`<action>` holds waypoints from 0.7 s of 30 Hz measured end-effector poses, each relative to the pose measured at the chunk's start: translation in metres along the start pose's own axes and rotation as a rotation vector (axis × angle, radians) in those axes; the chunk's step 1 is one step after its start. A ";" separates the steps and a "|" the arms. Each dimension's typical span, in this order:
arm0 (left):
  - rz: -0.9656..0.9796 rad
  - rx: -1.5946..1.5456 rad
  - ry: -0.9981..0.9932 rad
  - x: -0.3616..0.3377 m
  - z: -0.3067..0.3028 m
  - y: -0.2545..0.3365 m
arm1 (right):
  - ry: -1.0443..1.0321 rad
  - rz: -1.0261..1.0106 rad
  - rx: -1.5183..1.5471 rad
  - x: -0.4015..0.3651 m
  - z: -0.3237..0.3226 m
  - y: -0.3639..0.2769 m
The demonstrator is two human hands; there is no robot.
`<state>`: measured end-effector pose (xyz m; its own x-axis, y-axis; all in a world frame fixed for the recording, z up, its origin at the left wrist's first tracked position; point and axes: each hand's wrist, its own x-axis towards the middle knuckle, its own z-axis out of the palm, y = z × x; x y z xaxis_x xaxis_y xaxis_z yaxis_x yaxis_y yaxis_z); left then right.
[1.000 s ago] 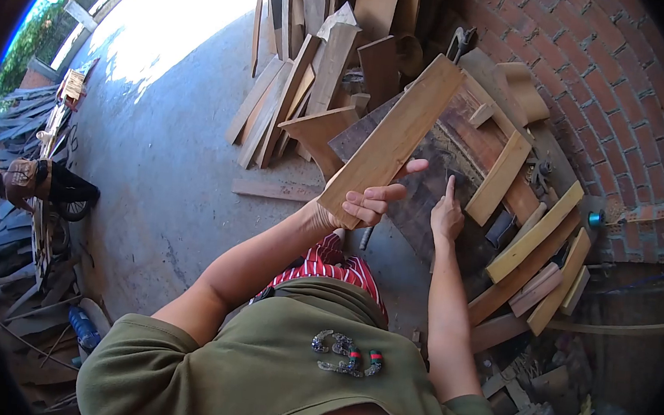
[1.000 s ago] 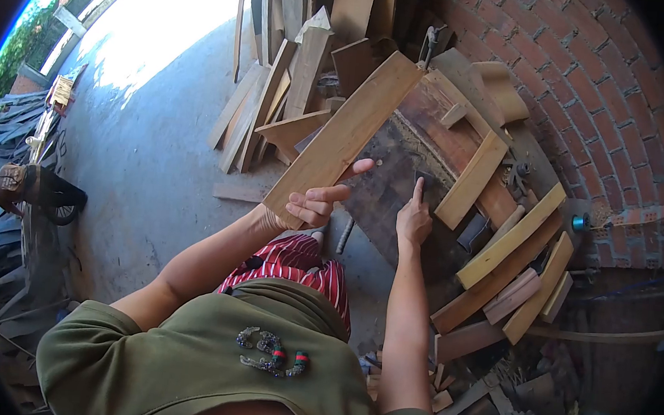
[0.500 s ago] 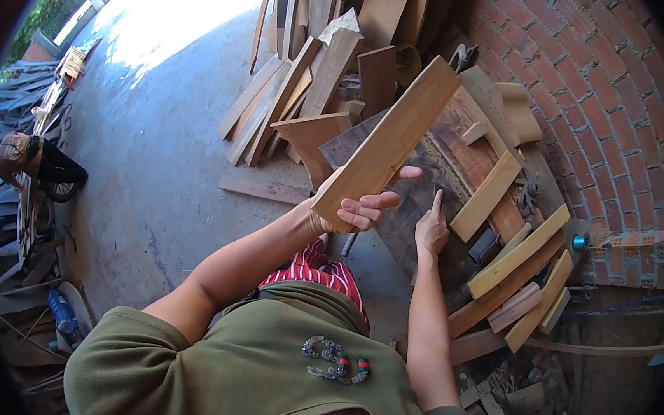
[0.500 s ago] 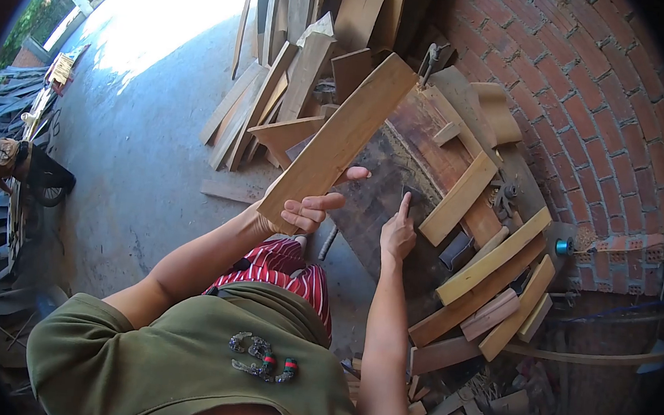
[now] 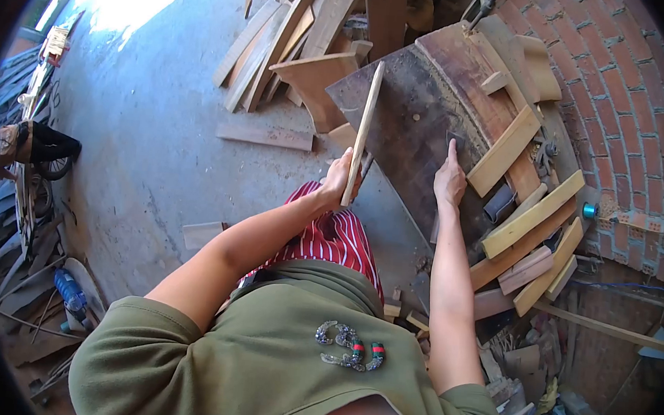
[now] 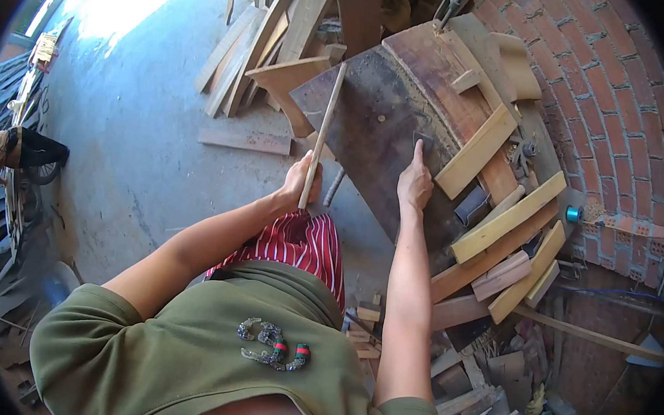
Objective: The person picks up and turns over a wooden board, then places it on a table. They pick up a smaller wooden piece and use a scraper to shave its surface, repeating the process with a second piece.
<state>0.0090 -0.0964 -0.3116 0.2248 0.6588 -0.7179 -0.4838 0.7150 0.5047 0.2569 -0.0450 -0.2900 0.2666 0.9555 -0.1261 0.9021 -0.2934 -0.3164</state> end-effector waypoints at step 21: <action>0.068 0.063 0.160 0.043 0.024 -0.012 | -0.082 -0.333 0.046 -0.072 0.003 -0.141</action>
<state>0.0451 -0.0710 -0.3371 0.0533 0.6643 -0.7456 -0.4383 0.6864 0.5803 0.1093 -0.0721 -0.2395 -0.0700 0.9940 -0.0835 0.9181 0.0315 -0.3950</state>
